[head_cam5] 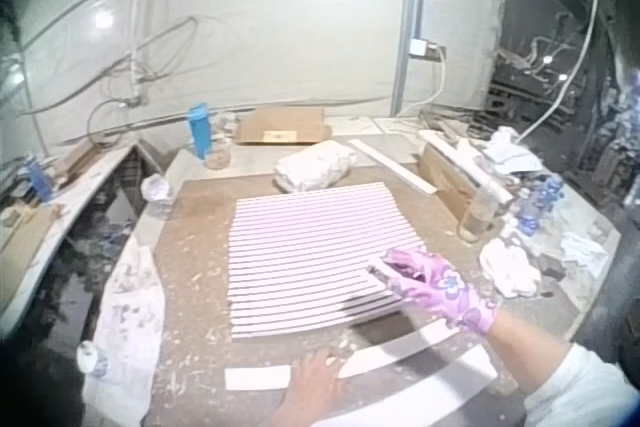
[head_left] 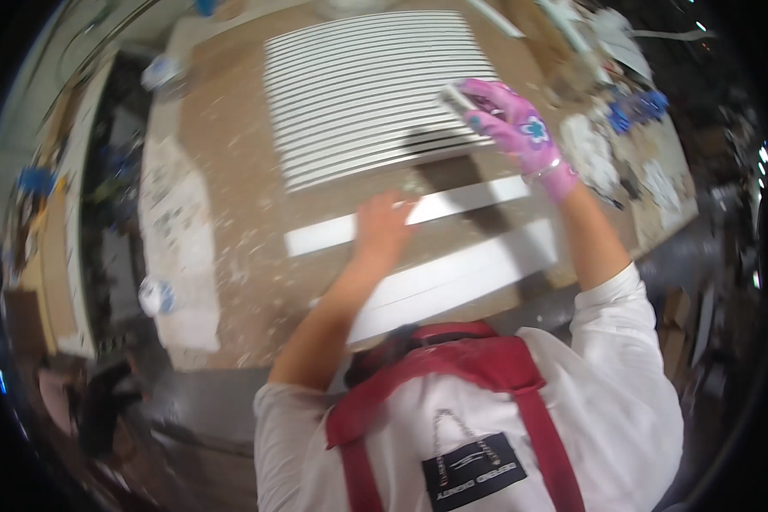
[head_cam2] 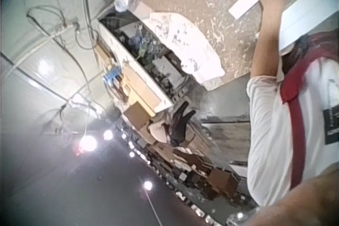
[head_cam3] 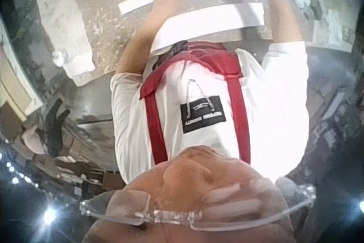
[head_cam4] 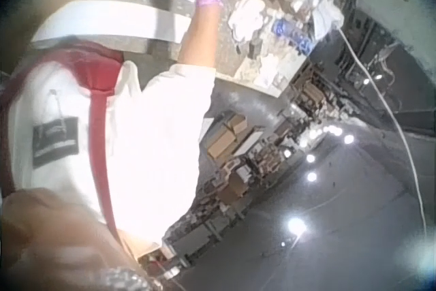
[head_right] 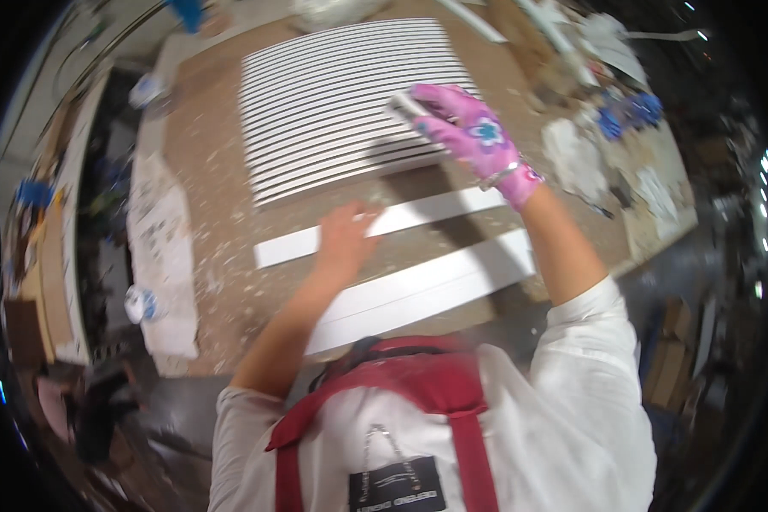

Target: The person sands long white slats and a larger slatted panel using a sanding block by hand, then wipes down the surfaces with a cloth.

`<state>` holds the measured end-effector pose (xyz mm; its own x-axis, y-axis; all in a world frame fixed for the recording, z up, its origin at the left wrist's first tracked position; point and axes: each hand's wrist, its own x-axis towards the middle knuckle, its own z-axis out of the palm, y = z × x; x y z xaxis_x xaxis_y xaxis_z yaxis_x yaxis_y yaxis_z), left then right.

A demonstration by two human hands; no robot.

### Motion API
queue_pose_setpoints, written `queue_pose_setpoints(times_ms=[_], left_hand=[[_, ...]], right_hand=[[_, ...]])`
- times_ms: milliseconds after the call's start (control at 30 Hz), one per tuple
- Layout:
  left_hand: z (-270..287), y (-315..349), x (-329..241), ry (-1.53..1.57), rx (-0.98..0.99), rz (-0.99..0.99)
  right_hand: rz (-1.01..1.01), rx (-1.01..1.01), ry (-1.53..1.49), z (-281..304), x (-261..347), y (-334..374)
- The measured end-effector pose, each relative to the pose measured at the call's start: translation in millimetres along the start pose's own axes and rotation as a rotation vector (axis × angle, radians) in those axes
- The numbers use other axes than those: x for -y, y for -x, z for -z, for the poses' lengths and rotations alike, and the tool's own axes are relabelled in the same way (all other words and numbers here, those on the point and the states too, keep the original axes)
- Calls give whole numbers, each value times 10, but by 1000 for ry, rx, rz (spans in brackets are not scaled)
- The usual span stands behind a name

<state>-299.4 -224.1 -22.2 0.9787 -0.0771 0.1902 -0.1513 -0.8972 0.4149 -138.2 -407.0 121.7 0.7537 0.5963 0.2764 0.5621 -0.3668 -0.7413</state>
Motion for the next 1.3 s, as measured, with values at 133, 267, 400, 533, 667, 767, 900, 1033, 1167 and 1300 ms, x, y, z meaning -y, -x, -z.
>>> queue_pose_setpoints(times_ms=[133, 267, 400, 533, 667, 767, 900, 1033, 1167, 1300], left_hand=[[89, -19, -16, 45, 21, -16], [167, -61, -108, 82, 24, -44], [233, -95, -112, 116, 59, -54], [317, -127, -192, 50, 134, -95], [210, -276, -502, -22, 60, -290], [-114, -557, -817, 11, 119, -344], [-331, -759, -992, -15, 164, -400], [-331, -798, -1014, -45, 199, -449], [-346, -780, -1014, 59, 153, -445], [-217, -778, -1028, 130, 195, -388]], right_hand=[[-638, -434, -532, 687, -800, 1003], [-710, -427, -486, 647, -911, 1632], [-640, -405, -516, 561, -986, 1783], [-545, -343, -463, 595, -1107, 1858], [-551, -341, -513, 621, -1109, 1867], [-557, -334, -566, 621, -1057, 1889], [-546, -361, -598, 651, -1031, 2053], [-628, -488, -759, 733, -1090, 2293], [-690, -527, -793, 764, -1037, 2293], [-680, -491, -732, 706, -1036, 2183]])
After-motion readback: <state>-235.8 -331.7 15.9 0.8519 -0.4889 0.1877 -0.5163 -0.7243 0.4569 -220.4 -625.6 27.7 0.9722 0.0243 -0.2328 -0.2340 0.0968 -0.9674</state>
